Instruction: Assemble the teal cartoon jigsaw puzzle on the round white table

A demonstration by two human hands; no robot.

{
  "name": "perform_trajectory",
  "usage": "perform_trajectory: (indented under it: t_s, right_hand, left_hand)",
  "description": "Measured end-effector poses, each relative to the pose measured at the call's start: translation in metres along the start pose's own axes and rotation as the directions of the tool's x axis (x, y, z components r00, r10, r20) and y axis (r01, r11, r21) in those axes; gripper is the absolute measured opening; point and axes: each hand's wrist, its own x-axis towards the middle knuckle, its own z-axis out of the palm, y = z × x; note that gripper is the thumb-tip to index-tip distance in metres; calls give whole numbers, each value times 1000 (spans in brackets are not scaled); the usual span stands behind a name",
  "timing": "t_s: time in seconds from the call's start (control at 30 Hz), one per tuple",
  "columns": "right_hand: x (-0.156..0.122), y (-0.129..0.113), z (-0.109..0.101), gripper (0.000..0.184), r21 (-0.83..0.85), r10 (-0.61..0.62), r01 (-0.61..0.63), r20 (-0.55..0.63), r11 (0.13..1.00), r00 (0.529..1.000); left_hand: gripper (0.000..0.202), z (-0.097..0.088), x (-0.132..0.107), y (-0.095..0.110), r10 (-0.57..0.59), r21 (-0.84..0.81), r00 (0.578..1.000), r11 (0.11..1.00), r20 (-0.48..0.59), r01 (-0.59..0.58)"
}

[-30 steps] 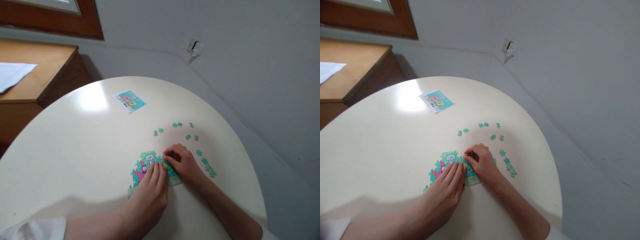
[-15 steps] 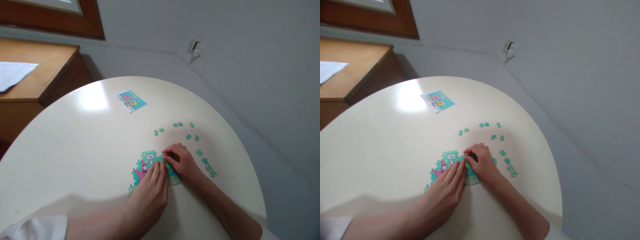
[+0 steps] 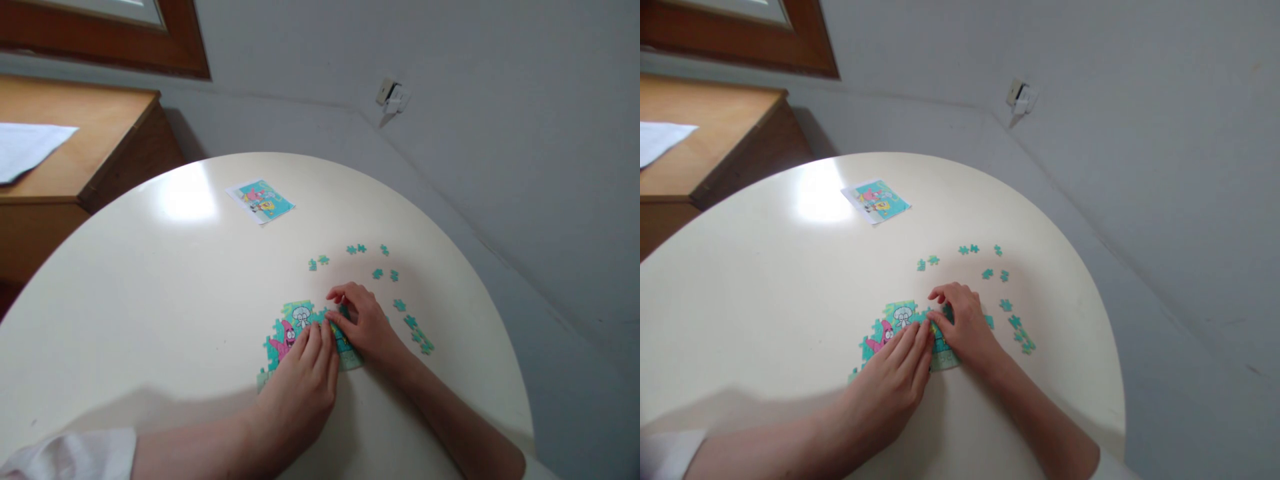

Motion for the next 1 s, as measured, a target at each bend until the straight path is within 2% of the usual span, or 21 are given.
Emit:
perform_trajectory:
  t_s: [0.17, 0.33, 0.47, 0.73, 1.0]
  right_hand:
    - [-1, -1, 0, 13, 39, 22, -21, -31, 999, 999]
    - [1, 3, -4, 5, 262, 146, -118, -91, 958, 985]
    - [1, 9, -8, 7, 346, 170, -109, -151, 932, 974]
    - [-3, 16, -25, 5, 224, 100, -23, -339, 974, 935]
    - [-1, 18, -38, 5, 24, 16, -6, -406, 1000, 914]
  left_hand:
    - [43, 0, 1, -3, 11, -33, 999, 999, 31, -10]
    - [42, 1, 0, -5, 3, -45, 998, 999, 66, 0]
    - [43, 3, -1, -5, 8, -50, 998, 999, 61, -5]
    - [42, 3, -3, -8, -34, -113, 999, 993, 26, 36]
    - [47, 0, -1, -12, -42, -218, 985, 973, 169, 79]
